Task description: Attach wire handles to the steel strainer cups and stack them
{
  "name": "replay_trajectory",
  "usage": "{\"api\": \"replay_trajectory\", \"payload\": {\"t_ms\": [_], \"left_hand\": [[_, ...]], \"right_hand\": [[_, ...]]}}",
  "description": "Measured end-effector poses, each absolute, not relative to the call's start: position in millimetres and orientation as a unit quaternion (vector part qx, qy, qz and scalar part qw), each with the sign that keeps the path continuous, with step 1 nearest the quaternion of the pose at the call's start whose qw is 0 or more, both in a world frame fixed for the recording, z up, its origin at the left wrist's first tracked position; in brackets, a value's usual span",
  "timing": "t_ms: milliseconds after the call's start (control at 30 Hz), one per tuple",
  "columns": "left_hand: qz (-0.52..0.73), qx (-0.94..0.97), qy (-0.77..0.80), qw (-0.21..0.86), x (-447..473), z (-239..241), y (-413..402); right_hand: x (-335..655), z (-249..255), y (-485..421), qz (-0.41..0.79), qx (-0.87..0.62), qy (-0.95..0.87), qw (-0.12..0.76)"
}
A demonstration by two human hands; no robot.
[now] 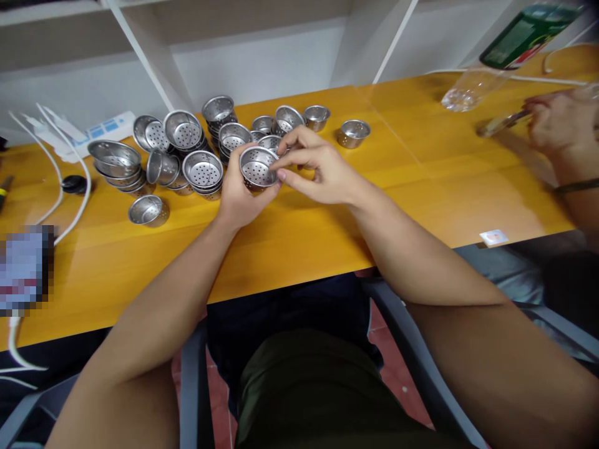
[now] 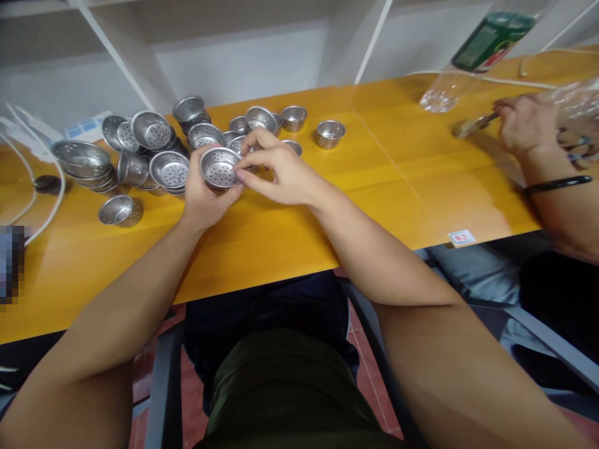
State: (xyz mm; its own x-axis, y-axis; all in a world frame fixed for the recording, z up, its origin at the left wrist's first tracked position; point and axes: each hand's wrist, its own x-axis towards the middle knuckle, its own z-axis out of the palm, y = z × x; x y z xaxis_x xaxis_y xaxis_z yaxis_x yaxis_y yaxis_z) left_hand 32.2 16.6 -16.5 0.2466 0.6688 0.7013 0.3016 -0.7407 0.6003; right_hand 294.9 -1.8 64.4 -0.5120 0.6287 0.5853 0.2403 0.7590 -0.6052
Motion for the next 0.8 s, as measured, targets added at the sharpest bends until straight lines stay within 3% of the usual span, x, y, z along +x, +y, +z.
{"api": "replay_trajectory", "payload": {"t_ms": [200, 467, 667, 733, 800], "left_hand": [[0.510, 0.783, 0.305, 0.184, 34, -15, 8], [0.497, 0.799, 0.273, 0.200, 46, -25, 7], [0.422, 0.812, 0.249, 0.317, 48, -20, -12], [0.391, 0.823, 0.243, 0.334, 46, -14, -19], [0.368, 0.830, 0.248, 0.338, 46, -9, -24]], "right_hand": [[295, 51, 2, 0.218, -0.230, -0.871, 0.375], [305, 55, 14, 0.202, -0.229, -0.865, 0.399], [393, 60, 61, 0.067, -0.388, -0.743, 0.542], [424, 64, 68, 0.058, -0.505, -0.703, 0.498], [439, 70, 64, 0.114, -0.590, -0.708, 0.371]]}}
